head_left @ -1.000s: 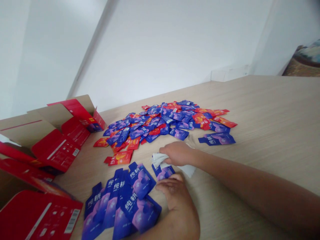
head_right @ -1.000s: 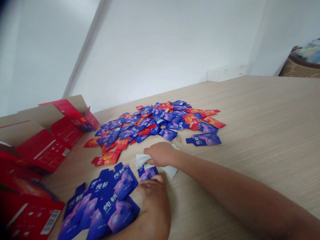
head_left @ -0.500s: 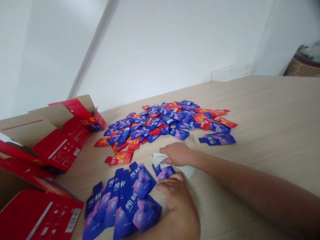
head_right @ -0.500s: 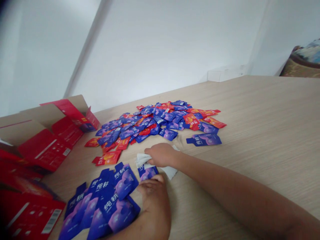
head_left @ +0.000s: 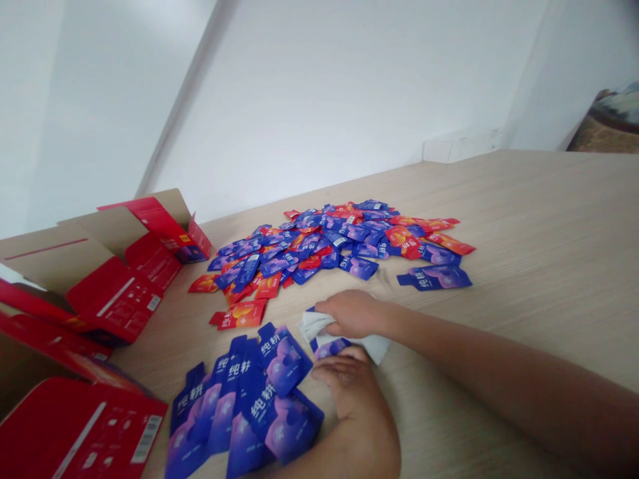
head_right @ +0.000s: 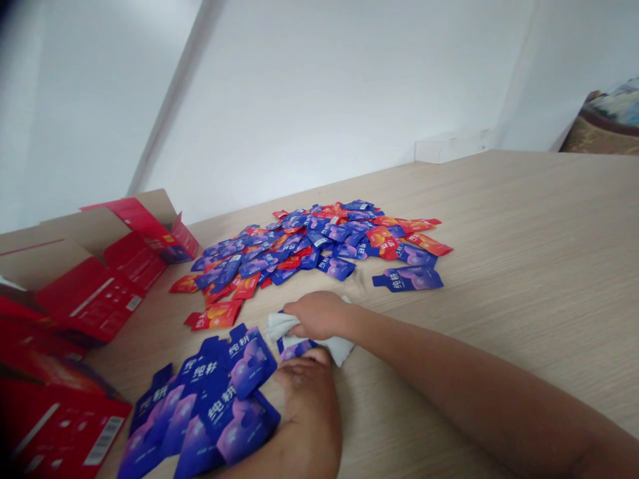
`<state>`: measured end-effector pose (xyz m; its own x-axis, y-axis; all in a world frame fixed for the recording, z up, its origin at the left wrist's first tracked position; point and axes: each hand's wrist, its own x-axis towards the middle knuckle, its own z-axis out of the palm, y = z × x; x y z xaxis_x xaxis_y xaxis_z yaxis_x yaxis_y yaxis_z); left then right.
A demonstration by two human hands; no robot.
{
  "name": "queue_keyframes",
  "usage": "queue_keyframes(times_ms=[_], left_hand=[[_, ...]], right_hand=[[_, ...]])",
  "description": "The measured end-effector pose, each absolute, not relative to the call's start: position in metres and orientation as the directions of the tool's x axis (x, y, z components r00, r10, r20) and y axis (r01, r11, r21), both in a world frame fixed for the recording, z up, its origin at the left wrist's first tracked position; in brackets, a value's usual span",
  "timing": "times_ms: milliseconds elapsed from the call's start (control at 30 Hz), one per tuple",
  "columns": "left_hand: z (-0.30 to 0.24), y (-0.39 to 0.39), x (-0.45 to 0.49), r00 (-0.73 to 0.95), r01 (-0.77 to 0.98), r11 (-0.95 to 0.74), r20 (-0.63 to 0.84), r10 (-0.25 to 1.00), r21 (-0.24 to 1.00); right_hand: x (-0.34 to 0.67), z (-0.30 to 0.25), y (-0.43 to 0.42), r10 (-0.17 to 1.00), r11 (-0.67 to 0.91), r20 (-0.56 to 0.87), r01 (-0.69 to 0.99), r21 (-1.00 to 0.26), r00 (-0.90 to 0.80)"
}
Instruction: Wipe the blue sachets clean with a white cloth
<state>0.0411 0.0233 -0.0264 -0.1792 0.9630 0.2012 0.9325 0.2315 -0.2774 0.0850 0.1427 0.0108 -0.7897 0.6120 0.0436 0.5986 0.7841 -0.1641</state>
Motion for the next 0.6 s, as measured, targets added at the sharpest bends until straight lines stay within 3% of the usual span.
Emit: queue_keyframes(times_ms=[467, 600], left_hand=[[-0.026, 0.022, 0.041, -0.168, 0.939, 0.221, 0.207, 0.964, -0.263], [-0.026, 0.024, 0.041, -0.180, 0.940, 0.230, 0.205, 0.962, -0.253]], right_hand=[[0.090, 0.011, 0.149, 0.663, 0.743, 0.031, 0.652, -0.153, -0.748], [0.087, 0.019, 0.139, 0.618, 0.785, 0.112, 0.605, -0.134, -0.778]])
